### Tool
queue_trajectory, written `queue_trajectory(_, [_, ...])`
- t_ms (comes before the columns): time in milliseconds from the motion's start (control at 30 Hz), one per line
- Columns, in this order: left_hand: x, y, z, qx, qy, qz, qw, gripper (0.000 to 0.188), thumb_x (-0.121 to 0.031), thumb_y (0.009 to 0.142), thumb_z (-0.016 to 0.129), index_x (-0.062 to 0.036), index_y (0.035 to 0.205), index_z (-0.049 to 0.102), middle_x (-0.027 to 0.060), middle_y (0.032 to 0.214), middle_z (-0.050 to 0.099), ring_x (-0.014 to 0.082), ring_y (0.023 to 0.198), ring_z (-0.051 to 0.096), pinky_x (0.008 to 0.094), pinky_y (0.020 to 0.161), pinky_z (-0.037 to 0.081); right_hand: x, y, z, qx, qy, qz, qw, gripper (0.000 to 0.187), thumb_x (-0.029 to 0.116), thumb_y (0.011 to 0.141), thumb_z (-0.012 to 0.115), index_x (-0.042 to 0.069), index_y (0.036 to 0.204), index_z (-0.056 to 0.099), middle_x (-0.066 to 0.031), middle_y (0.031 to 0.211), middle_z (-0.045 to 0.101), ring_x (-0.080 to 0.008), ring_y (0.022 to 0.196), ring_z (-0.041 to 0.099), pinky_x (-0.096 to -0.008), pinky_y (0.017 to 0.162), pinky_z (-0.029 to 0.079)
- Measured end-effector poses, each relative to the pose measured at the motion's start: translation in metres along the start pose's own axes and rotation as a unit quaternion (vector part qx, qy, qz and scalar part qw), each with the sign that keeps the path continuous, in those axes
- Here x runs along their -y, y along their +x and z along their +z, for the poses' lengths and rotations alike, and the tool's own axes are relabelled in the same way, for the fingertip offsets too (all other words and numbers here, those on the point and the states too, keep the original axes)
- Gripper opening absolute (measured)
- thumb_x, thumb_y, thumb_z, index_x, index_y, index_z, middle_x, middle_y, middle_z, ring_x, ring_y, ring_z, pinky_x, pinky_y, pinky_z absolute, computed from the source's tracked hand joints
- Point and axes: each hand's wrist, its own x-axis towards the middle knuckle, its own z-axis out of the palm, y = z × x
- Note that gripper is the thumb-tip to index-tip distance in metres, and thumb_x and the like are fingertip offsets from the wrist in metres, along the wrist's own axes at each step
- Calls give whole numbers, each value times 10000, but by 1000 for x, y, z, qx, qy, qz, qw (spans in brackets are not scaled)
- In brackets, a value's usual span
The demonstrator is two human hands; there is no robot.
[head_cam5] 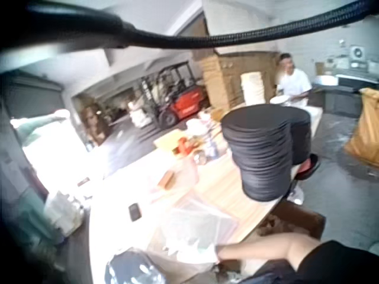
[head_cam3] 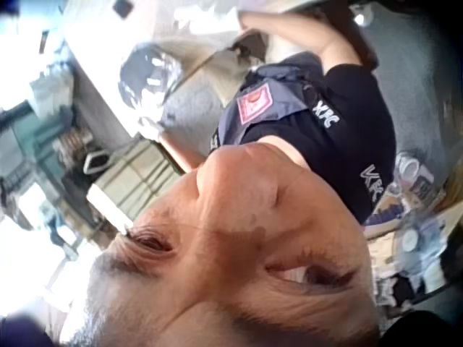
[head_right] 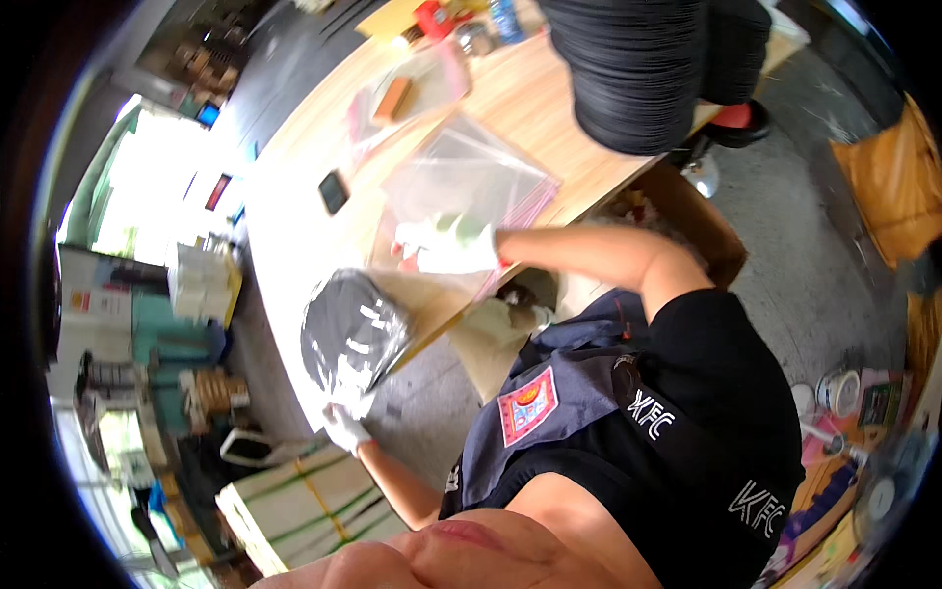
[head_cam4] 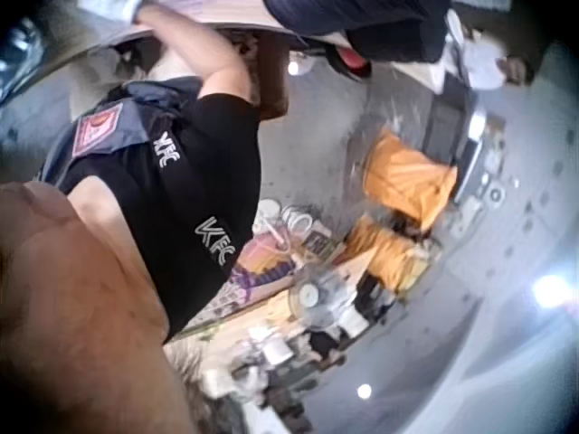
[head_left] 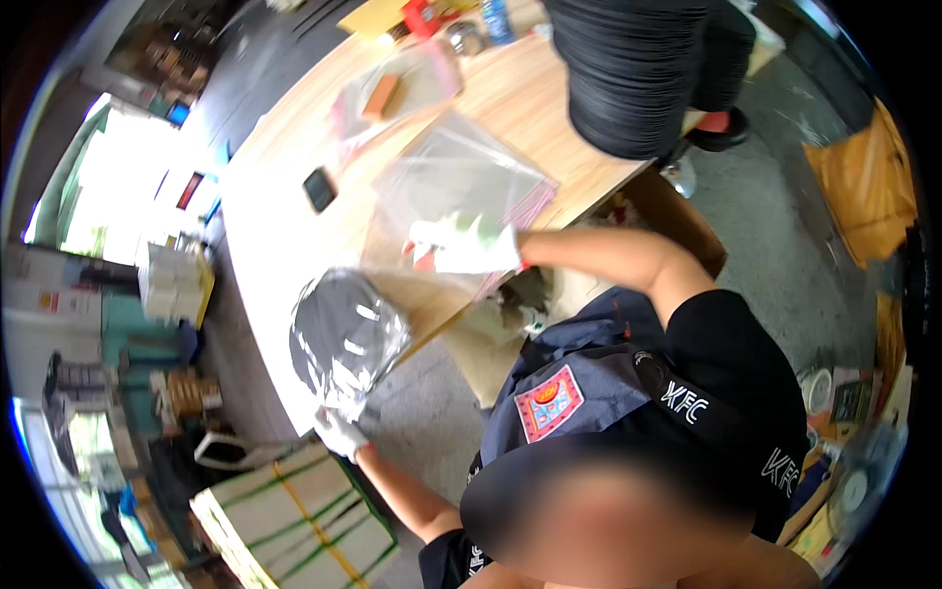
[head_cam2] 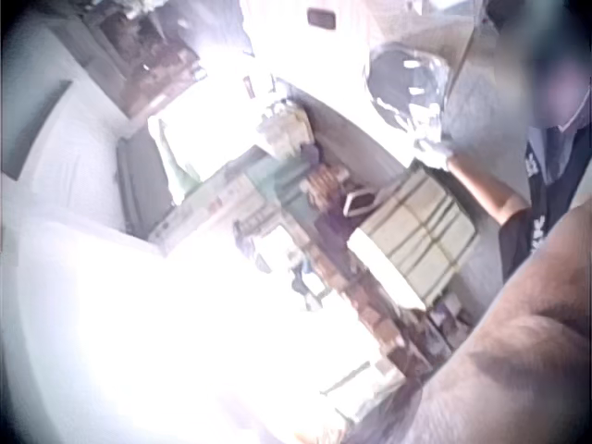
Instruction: The person places circular black discs into clear plastic bags by hand and seals the bags.
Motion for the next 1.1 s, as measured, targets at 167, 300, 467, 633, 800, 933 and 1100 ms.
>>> queue_trajectory(167, [18, 22, 0, 45, -33, -18, 998, 255, -139, 852, 506, 19, 1038, 579, 150, 962, 585, 263, 885, 546, 354, 821, 426, 74, -7, -208, -210, -610, -130, 753, 202, 209, 812, 667, 114, 987, 631, -87, 877, 642, -282, 832, 625, -380, 723, 496])
queue_trajectory(300, [-54, 1, -22, -213, 102, 152, 960, 450, -173, 874, 569, -47, 1294, 471, 184, 1255, 528, 320, 1132, 524, 409, 972, 408, 144, 1, -274, -155, -687, 152, 694, 414, 453, 808, 590, 93, 997, 674, -171, 993, 675, -337, 916, 651, -432, 808, 509])
queue_trajectory(467, [-144, -18, 14, -191, 50, 309, 930, 543, 36, 745, 688, -39, 1251, 506, 116, 1197, 591, 283, 1016, 606, 381, 919, 471, 123, 5, -313, -53, -659, 253, 706, 596, 567, 820, 549, 87, 1162, 633, -189, 1178, 614, -345, 1111, 570, -420, 954, 444])
queue_trajectory(633, [-234, -64, 84, 111, -229, 345, 904, 520, 115, 735, 622, -24, 1227, 528, 124, 1219, 554, 247, 1133, 545, 336, 970, 429, 118, 6, -325, -43, -624, 231, 746, 587, 573, 817, 556, 116, 1176, 640, -170, 1179, 620, -334, 1090, 584, -403, 950, 448])
queue_trajectory(800, [-330, -112, 140, 311, -261, 419, 812, 387, -98, 852, 619, -52, 1227, 537, 77, 1230, 583, 198, 1114, 543, 332, 981, 406, 134, 8, -308, -50, -652, 222, 724, 546, 550, 826, 546, 90, 1097, 661, -186, 1110, 641, -339, 1039, 606, -410, 918, 462])
queue_trajectory(933, [-384, -139, 160, 441, -323, 346, 763, 368, -75, 859, 615, -51, 1221, 546, 111, 1186, 605, 225, 1161, 547, 327, 988, 411, 126, 7, -323, -23, -690, 169, 703, 533, 547, 844, 508, 85, 1046, 681, -178, 1059, 660, -343, 999, 618, -416, 891, 470])
queue_trajectory(1100, [-417, -145, 173, 498, -355, 333, 718, 329, -79, 899, 584, -32, 1221, 541, 124, 1209, 604, 210, 1140, 570, 317, 967, 428, 130, 9, -324, 2, -696, 148, 702, 492, 510, 864, 485, 86, 988, 702, -160, 1014, 677, -340, 959, 630, -422, 861, 481])
